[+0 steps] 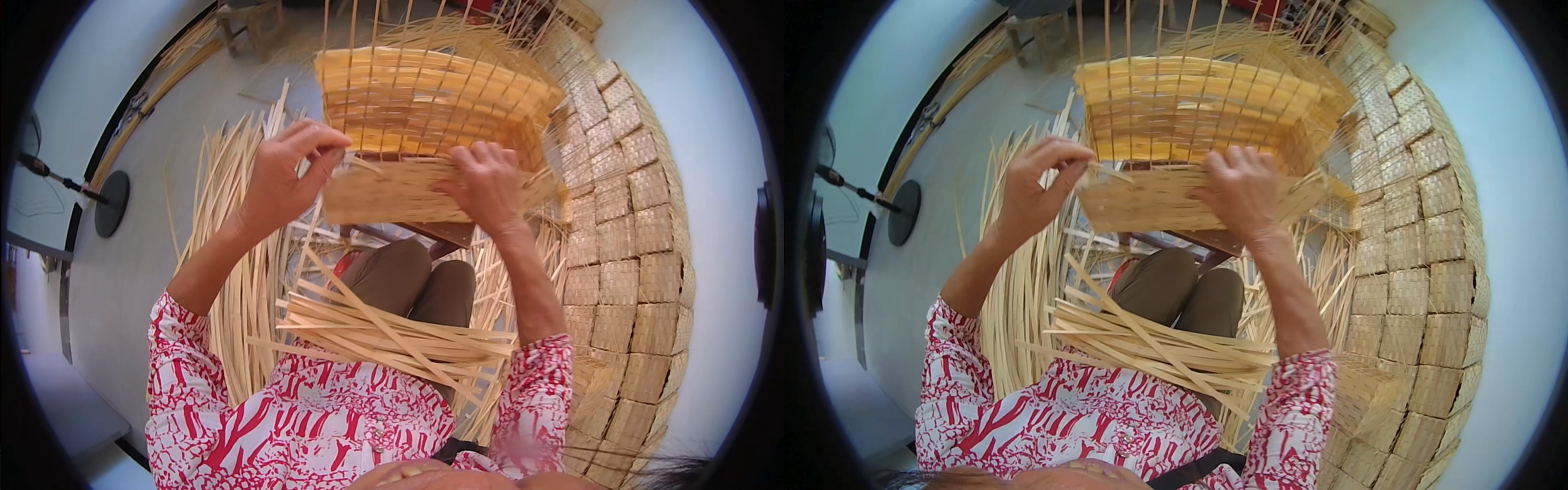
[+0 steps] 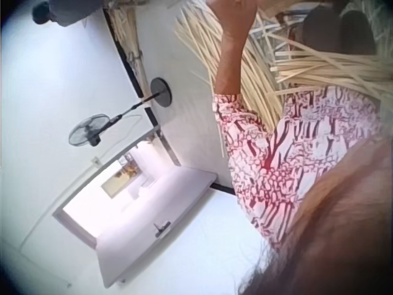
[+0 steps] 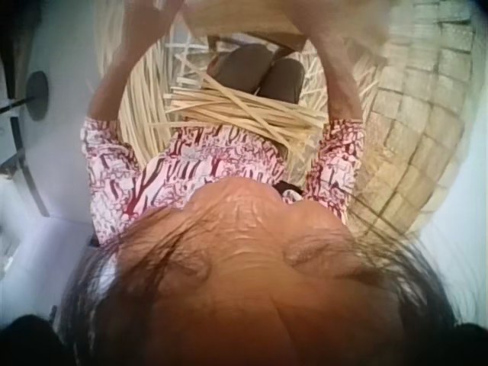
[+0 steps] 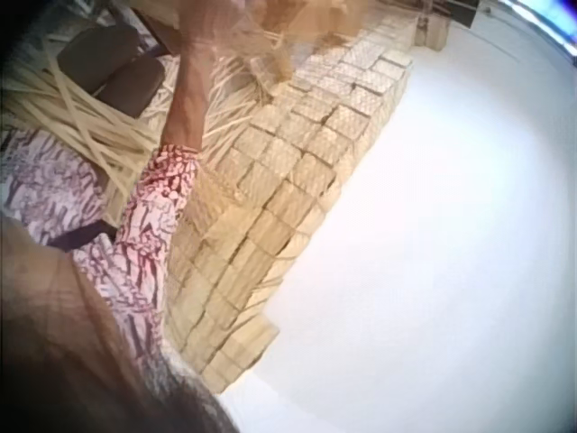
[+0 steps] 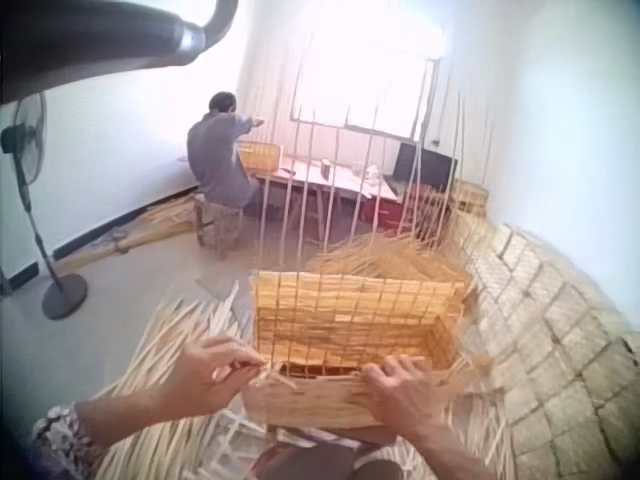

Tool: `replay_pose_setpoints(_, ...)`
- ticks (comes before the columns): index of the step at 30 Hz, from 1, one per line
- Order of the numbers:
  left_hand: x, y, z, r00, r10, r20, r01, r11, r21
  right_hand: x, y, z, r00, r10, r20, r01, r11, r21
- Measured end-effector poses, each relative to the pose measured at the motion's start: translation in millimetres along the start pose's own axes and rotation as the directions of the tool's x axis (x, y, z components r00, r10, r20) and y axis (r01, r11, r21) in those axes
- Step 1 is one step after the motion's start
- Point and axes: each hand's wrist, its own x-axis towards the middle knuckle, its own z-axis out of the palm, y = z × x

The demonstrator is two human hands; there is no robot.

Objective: The person weaves a rectangular basket by hand, interlacing thin bamboo strips through a pre-formed frame. They repeatedly insert, pull, and adjust the strips to build up the basket walls.

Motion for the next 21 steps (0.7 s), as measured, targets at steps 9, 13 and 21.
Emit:
replay_pose_setpoints(9,16,28,56,0.935,0.137,0.327,-0.108,0.989,-0.105,22,-35,28,0.976,0.061,-0.211,-0.04,0.994,0.101)
replay_pose_setpoints(13,23,44,56,0.942,0.048,0.333,-0.022,0.996,-0.081,-23,-18,-14,0.927,0.147,-0.344,-0.053,0.962,0.269)
replay_pose_setpoints(21,125,68,148,0.87,0.415,0.266,-0.4,0.91,-0.111,-106,125,5,0.494,0.868,0.052,-0.109,0.002,0.994)
